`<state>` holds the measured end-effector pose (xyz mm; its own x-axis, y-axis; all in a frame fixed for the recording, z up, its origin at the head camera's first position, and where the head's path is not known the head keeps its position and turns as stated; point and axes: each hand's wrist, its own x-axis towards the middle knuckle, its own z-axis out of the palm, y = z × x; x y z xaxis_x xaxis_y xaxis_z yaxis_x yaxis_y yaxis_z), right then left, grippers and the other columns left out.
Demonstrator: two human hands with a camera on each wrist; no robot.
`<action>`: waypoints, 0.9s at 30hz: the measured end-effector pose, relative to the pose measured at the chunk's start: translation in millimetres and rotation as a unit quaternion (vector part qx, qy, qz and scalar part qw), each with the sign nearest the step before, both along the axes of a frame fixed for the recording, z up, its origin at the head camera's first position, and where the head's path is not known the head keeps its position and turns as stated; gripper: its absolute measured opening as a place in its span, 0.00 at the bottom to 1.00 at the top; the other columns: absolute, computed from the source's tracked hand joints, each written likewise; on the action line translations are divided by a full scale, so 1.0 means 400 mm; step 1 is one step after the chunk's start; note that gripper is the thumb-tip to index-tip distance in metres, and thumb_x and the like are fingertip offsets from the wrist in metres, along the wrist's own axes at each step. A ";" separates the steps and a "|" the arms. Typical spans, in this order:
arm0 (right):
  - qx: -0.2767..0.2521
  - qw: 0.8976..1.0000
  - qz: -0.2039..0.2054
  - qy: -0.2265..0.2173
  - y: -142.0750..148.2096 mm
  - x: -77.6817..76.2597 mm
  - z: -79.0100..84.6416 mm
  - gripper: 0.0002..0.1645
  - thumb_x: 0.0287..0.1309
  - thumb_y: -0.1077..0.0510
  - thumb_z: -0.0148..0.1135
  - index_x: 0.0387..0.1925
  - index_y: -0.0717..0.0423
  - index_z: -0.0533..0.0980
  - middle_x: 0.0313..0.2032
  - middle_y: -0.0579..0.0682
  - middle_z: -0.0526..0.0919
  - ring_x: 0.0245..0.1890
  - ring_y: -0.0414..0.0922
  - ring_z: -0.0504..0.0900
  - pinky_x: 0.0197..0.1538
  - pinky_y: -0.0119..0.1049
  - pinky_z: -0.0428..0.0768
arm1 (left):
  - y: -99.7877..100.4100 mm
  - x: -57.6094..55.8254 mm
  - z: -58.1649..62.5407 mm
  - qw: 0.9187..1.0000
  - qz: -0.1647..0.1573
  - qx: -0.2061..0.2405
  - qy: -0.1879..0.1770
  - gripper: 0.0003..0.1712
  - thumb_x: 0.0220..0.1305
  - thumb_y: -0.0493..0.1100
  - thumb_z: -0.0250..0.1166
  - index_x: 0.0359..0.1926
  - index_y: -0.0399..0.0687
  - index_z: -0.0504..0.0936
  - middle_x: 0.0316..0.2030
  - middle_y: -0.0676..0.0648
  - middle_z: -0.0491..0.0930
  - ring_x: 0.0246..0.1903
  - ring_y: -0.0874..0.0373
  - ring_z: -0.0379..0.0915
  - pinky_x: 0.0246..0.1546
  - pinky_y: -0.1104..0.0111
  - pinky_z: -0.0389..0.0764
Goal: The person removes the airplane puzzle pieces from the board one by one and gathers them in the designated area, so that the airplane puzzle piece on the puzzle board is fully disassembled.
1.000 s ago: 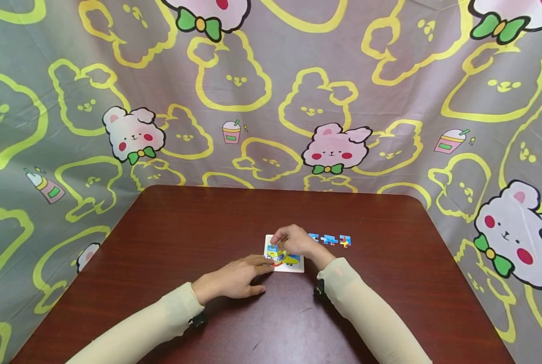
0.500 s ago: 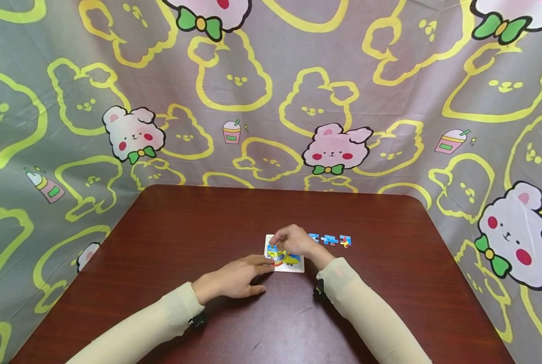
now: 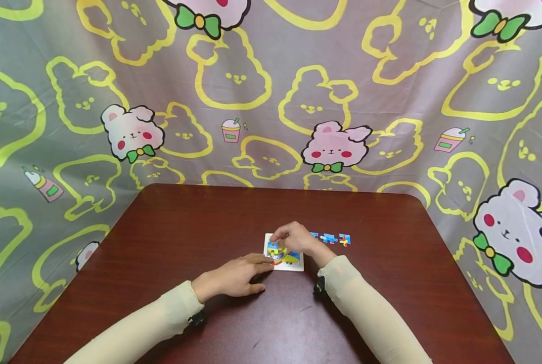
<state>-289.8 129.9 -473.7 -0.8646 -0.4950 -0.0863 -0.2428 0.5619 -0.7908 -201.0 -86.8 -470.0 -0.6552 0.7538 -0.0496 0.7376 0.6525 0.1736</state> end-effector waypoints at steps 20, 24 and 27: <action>-0.013 0.999 -0.020 -0.049 0.083 -0.003 0.011 0.11 0.58 0.66 0.64 0.42 0.57 0.86 0.35 0.51 0.87 0.27 0.43 0.78 0.26 0.34 0.73 | 0.000 0.001 0.001 1.000 0.003 -0.011 -0.003 0.32 0.66 0.53 0.64 0.68 0.49 0.74 0.69 0.50 0.71 0.70 0.53 0.65 0.68 0.61 0.70; -0.015 0.998 -0.026 -0.060 0.107 -0.006 0.014 0.10 0.59 0.65 0.65 0.41 0.56 0.86 0.35 0.51 0.87 0.26 0.45 0.75 0.26 0.34 0.72 | 0.000 0.001 0.001 1.000 -0.001 -0.011 0.000 0.32 0.66 0.53 0.64 0.68 0.48 0.74 0.69 0.50 0.71 0.70 0.52 0.65 0.68 0.61 0.71; -0.013 0.997 -0.037 -0.063 0.123 -0.009 0.009 0.09 0.59 0.65 0.64 0.40 0.55 0.86 0.35 0.50 0.87 0.25 0.45 0.75 0.25 0.33 0.72 | -0.001 0.001 0.001 1.000 -0.002 -0.006 0.005 0.32 0.65 0.53 0.65 0.67 0.48 0.75 0.69 0.50 0.72 0.69 0.52 0.66 0.68 0.61 0.71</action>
